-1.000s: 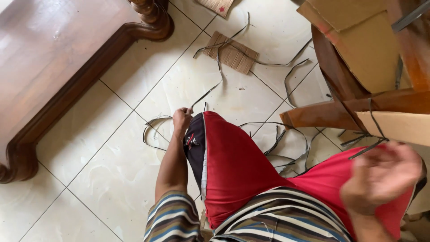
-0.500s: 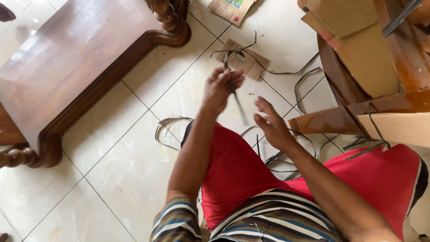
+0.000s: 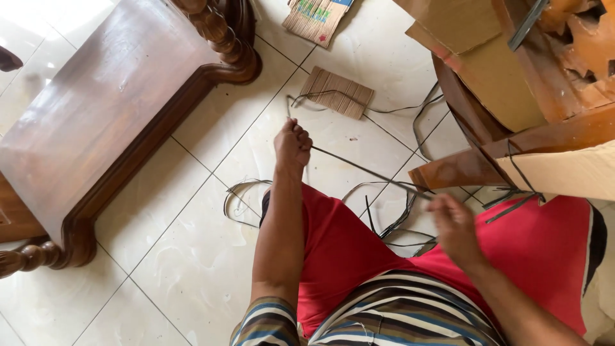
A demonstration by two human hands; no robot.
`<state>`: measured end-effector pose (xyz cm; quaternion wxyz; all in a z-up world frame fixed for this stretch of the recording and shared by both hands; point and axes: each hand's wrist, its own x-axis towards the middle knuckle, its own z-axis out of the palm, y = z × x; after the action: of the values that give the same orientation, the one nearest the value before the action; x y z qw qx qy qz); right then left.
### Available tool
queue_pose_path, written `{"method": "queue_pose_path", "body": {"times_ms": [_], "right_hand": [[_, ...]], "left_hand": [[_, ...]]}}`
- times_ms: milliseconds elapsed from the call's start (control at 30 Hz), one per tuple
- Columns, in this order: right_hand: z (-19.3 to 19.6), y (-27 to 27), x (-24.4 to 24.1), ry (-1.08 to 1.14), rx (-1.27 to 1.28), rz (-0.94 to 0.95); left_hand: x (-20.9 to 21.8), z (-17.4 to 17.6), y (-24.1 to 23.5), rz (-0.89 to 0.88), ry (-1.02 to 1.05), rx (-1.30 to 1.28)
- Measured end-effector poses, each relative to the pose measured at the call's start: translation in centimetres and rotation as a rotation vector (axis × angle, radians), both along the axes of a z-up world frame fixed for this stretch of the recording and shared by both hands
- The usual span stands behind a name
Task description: Securing cardboard packaging to furniture components using plastic straps and manual knots.
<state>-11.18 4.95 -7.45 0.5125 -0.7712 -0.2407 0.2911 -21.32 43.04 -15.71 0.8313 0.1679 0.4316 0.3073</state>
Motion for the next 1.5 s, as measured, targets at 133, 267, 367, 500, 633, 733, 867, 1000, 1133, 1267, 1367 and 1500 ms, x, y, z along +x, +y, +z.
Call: {"method": "queue_pose_path", "body": {"times_ms": [133, 267, 367, 500, 633, 733, 867, 1000, 1133, 1267, 1367, 1500], "right_hand": [[-0.2, -6.9, 4.5, -0.069, -0.017, -0.274], [-3.6, -13.7, 9.4, -0.105, 0.206, -0.583], [-5.6, -17.0, 12.7, -0.108, 0.086, -0.694], [3.3, -11.9, 10.1, -0.167, 0.068, -0.53], [0.0, -15.4, 11.0, -0.306, -0.348, -0.51], [-0.2, -16.3, 11.3, -0.402, -0.455, -0.372], [0.3, -16.0, 11.7, -0.17, -0.453, -0.181], [6.1, -6.4, 6.7, -0.012, -0.776, 0.068], [1.0, -0.6, 4.9, -0.167, -0.457, 0.18], [-1.0, 4.1, 4.8, -0.311, -0.213, 0.295], [-0.7, 7.5, 5.7, -0.253, -0.186, 0.291], [-6.3, 8.7, 7.0, -0.161, -0.206, 0.204]], "left_hand": [[-1.0, 1.5, 1.8, 0.183, 0.078, 0.012], [-2.2, 3.0, 2.3, 0.272, 0.108, 0.083], [-2.6, 3.5, 2.1, 0.25, 0.135, 0.125], [-2.7, 3.9, 1.7, 0.243, 0.209, 0.175], [-3.2, 4.6, 2.2, 0.435, 0.396, 0.176], [-3.5, 5.2, 2.5, 0.505, 0.479, 0.139], [-3.5, 1.1, 3.8, 0.188, 0.852, 0.488], [0.5, -3.2, -1.8, -0.117, 1.163, 1.231], [3.5, 4.8, -14.2, -0.79, 0.331, 1.177], [4.1, 5.4, -19.0, -1.09, 0.368, 0.992], [5.9, -2.8, -16.0, -1.014, 0.468, 1.033], [4.7, 0.0, -13.8, -1.052, 0.675, 1.031]]}}
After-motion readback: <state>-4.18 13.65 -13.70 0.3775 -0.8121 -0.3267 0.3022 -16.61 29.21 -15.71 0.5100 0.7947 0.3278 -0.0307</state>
